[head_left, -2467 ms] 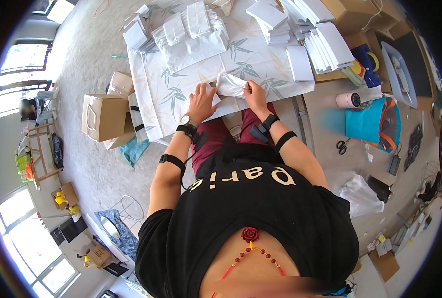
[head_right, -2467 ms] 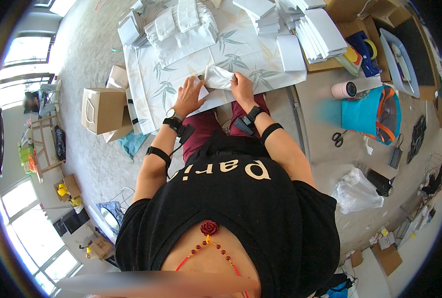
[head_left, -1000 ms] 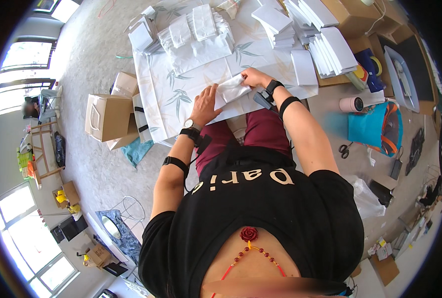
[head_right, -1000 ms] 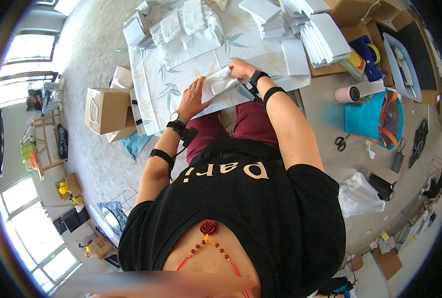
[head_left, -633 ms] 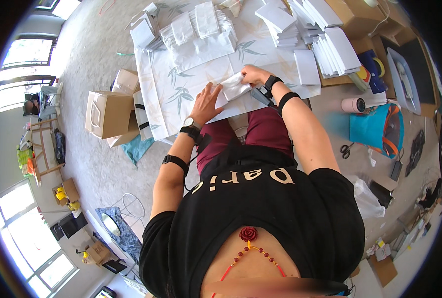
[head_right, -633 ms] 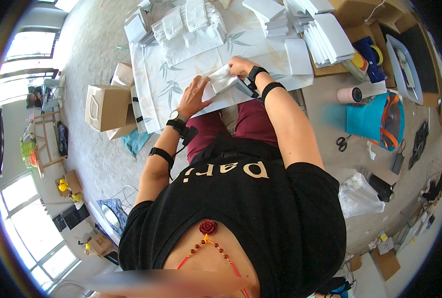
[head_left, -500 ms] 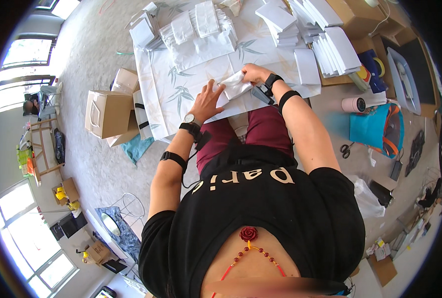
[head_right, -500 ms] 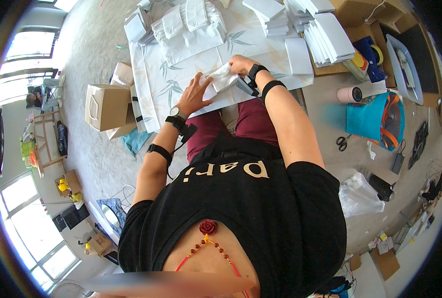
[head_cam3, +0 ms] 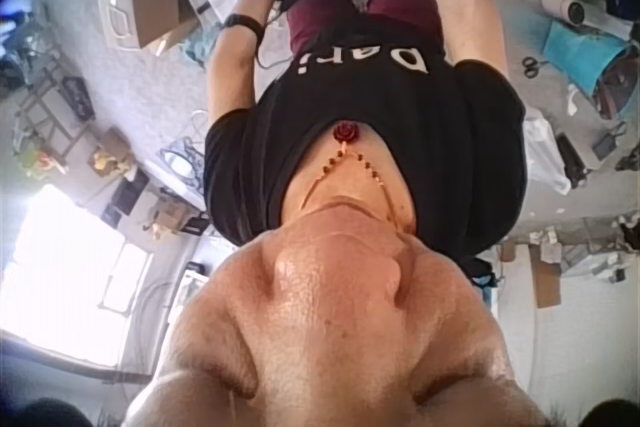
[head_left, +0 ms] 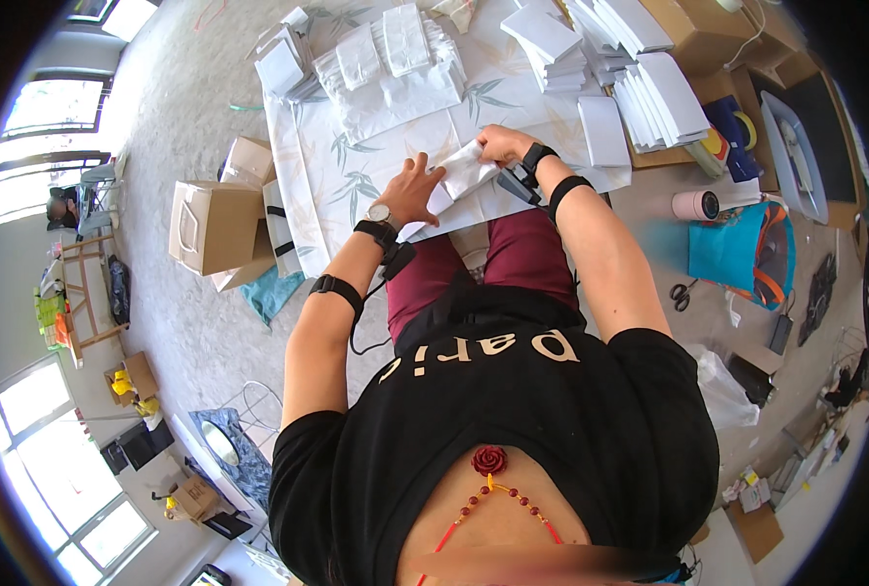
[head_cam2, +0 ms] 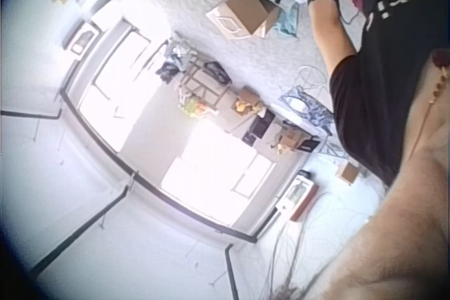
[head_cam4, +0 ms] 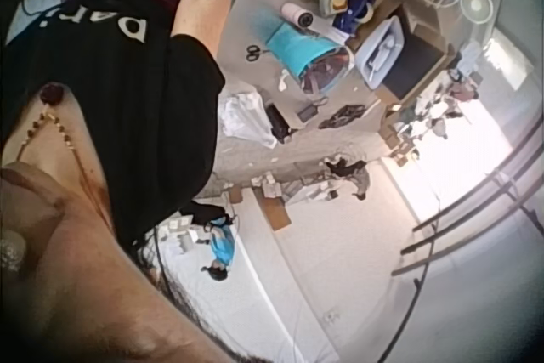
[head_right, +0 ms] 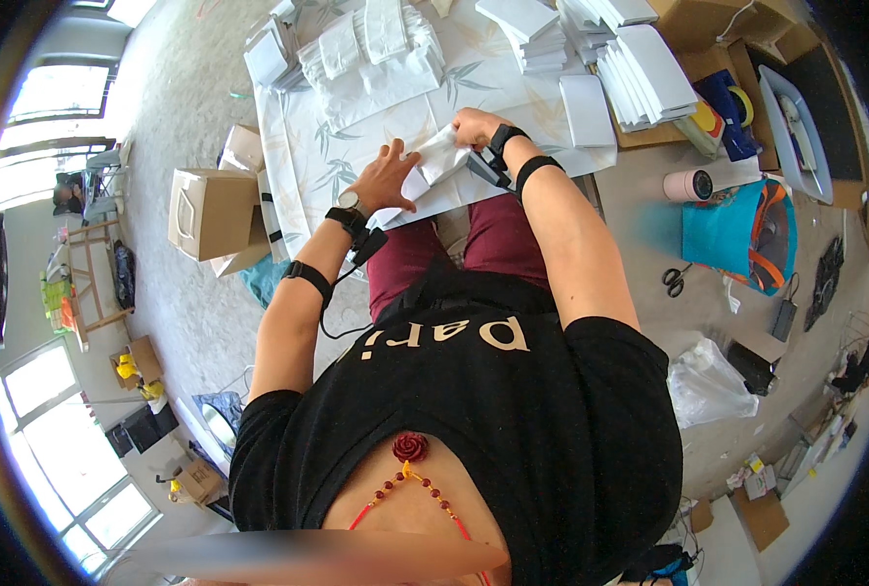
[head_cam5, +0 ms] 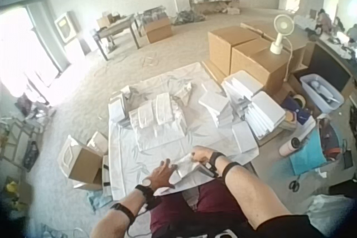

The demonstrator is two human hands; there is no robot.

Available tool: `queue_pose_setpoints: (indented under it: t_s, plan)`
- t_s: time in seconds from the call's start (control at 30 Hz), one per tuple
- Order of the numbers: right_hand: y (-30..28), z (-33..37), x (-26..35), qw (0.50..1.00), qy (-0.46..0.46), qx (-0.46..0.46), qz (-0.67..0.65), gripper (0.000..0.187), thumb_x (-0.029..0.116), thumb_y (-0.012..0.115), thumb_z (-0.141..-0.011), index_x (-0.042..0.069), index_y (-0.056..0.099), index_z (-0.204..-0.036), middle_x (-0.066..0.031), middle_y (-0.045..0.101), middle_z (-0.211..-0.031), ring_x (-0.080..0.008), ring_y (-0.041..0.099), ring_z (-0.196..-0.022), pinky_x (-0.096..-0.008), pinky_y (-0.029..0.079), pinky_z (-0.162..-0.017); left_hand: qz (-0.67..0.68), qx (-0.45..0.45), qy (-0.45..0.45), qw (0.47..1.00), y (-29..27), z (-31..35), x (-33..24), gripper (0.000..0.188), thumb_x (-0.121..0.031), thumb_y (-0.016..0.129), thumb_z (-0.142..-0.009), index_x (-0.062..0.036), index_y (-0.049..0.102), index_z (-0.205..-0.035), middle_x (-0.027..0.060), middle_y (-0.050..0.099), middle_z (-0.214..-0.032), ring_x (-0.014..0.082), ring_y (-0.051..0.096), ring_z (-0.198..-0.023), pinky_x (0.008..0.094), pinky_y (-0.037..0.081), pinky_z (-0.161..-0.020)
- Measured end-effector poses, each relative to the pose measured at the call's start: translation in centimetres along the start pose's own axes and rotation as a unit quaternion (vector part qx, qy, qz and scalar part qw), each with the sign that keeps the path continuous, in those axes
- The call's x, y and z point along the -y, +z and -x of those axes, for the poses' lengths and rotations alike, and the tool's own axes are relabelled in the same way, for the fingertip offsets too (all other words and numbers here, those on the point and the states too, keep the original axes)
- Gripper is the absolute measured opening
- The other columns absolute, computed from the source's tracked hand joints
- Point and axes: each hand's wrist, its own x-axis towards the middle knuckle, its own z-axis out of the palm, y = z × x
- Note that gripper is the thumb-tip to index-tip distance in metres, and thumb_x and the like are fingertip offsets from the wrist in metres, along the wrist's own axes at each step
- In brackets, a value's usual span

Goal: The person is folding thin white foam or fabric sheets and stacking them on a table.

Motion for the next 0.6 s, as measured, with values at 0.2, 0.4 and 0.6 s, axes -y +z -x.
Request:
queue_pose_setpoints:
  t_s: [0.2,0.4,0.6]
  plan:
    - [0.1,0.5,1.0,0.998,0.008,0.010,0.059,0.010,0.005,0.068,-0.081,0.002,0.069,-0.090,-0.0034,0.063,-0.073,-0.0142,0.059,-0.060,-0.0305,0.049,-0.055,-0.033,0.055,0.008,0.998,-0.3,-0.8,0.2,0.102,-0.035,0.100,-0.050,-0.0132,0.053,-0.138,0.0218,0.043,-0.133,0.0444,0.053,-0.119,0.0489,0.055,-0.098]
    - [0.0,0.8,0.8,0.998,-0.006,0.002,0.061,0.009,0.005,0.070,-0.080,0.001,0.067,-0.088,-0.0039,0.061,-0.069,-0.0146,0.058,-0.057,-0.0303,0.047,-0.052,-0.043,0.078,0.019,0.996,-0.7,-1.6,0.1,0.106,-0.035,0.100,-0.048,-0.0121,0.052,-0.140,0.0207,0.043,-0.136,0.0441,0.053,-0.120,0.0480,0.053,-0.102]
    - [0.2,1.2,1.4,1.000,0.002,-0.002,0.012,0.011,0.001,0.069,-0.076,-0.003,0.066,-0.086,-0.0099,0.064,-0.069,-0.0212,0.061,-0.059,-0.0360,0.051,-0.056,-0.017,0.033,-0.013,0.999,0.0,-0.7,0.6,0.122,-0.034,0.100,-0.049,-0.0104,0.038,-0.151,0.0209,0.045,-0.137,0.0438,0.053,-0.124,0.0491,0.053,-0.101]
